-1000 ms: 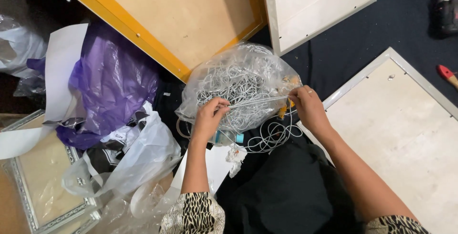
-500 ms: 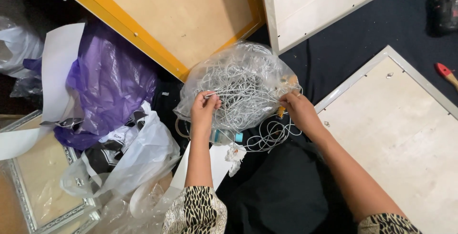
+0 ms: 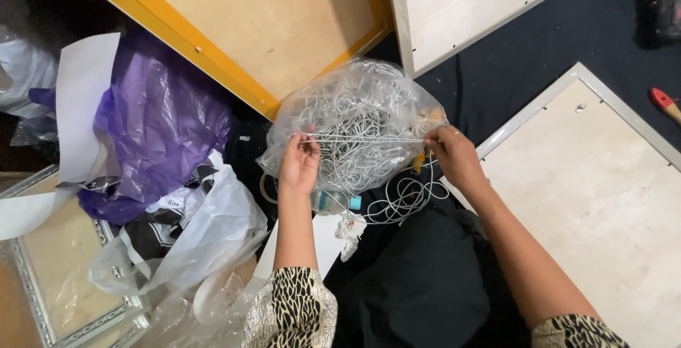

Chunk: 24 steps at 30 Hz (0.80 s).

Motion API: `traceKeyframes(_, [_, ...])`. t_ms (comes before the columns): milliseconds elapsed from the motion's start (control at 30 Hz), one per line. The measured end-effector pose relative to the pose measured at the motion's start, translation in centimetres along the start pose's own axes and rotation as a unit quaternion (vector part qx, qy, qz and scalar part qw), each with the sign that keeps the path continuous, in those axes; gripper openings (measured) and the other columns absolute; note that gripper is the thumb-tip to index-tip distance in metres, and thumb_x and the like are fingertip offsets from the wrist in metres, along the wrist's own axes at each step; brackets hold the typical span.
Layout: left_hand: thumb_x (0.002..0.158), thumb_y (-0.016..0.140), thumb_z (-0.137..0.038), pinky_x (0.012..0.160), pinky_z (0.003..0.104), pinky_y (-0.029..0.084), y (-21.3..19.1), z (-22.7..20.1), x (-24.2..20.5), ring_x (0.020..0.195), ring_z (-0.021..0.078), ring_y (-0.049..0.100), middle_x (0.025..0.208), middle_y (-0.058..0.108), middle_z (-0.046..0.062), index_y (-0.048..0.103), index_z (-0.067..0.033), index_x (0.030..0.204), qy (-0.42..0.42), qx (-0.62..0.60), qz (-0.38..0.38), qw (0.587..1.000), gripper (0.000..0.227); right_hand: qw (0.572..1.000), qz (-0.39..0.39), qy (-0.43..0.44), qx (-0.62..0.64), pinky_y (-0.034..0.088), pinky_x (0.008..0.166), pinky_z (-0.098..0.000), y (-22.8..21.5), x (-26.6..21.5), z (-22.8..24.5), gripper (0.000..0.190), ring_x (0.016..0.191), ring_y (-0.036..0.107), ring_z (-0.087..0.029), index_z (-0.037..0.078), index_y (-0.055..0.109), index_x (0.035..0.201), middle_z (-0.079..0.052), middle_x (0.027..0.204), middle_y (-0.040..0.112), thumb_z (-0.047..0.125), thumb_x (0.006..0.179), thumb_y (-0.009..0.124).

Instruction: The person sits on the floor and pulls white cords from a plastic bag. They thread the cords through small metal loops on the back of a rectangular frame and tie them off by hand.

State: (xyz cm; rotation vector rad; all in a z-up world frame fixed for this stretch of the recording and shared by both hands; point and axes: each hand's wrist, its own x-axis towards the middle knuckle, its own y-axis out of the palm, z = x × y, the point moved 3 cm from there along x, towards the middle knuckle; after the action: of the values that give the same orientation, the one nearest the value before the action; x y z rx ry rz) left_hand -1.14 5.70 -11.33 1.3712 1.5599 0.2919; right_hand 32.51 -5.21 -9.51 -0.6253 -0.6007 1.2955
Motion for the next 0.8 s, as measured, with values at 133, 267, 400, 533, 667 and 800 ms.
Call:
traceKeyframes(133, [0.100,0.066,-0.014,0.084,0.025,0.065,1.2,0.1,-1.2,0.093,0.0194,0.073,0.110,0.074,0.013,0.065,-0.0061,0.092,-0.008,-0.043,0.009,0.999,0.012,0.996,0.015,0.055,0.073,0.055,0.081,-0.0381,-3.6,-0.1,3.3,0.007,0.091,0.072,-0.029,0.013,0.075,0.102,-0.007,0.090,0.071,0.019,0.098,0.075])
traceKeyframes(267, [0.100,0.066,-0.017,0.095,0.036,0.064,1.4,-0.3,-1.9,0.111,0.0277,0.071,0.121,0.073,0.018,0.065,-0.0025,0.090,0.006,-0.113,0.029,0.993,0.018,0.934,-0.007,0.156,0.322,0.054,0.096,-0.0357,-5.1,-0.4,2.3,0.031,0.106,0.070,-0.023,0.006,0.069,0.125,-0.013,0.112,0.073,0.010,0.094,0.074])
traceKeyframes(400, [0.097,0.071,-0.022,0.099,0.046,0.062,0.5,-1.0,-2.3,0.113,0.0306,0.070,0.113,0.075,0.015,0.065,-0.0047,0.087,0.051,-0.182,-0.007,0.982,0.021,0.788,-0.150,0.254,0.541,0.065,0.095,-0.0247,-7.8,-0.8,-1.5,0.026,0.101,0.076,-0.016,-0.002,0.065,0.125,-0.013,0.112,0.073,0.005,0.100,0.065])
traceKeyframes(533, [0.102,0.063,-0.024,0.099,0.050,0.062,-2.1,-1.0,-1.8,0.109,0.0289,0.069,0.105,0.074,0.013,0.065,-0.0089,0.091,0.051,-0.177,-0.021,0.983,0.018,0.747,-0.217,0.275,0.565,0.070,0.091,-0.0195,-12.2,-2.0,-3.5,0.028,0.097,0.079,-0.011,-0.002,0.062,0.129,-0.008,0.108,0.073,0.009,0.103,0.064])
traceKeyframes(667, [0.093,0.066,-0.015,0.084,0.042,0.053,-2.5,-1.3,-1.6,0.092,0.0276,0.061,0.105,0.065,0.016,0.061,-0.0056,0.094,0.037,-0.196,-0.108,0.974,0.011,0.730,-0.312,0.387,0.470,0.070,0.089,-0.0100,-15.9,-4.7,-3.7,0.018,0.087,0.075,-0.006,0.001,0.071,0.113,-0.005,0.097,0.073,0.008,0.097,0.069])
traceKeyframes(800, [0.104,0.058,-0.027,0.081,0.040,0.048,0.7,-0.9,-2.8,0.106,0.0168,0.067,0.120,0.073,0.005,0.063,-0.0119,0.116,-0.011,-0.098,-0.130,0.987,0.020,0.777,-0.277,0.432,0.364,0.066,0.080,-0.0129,-16.6,-6.8,-4.5,0.015,0.081,0.071,-0.004,0.008,0.072,0.114,0.000,0.097,0.074,0.013,0.101,0.067])
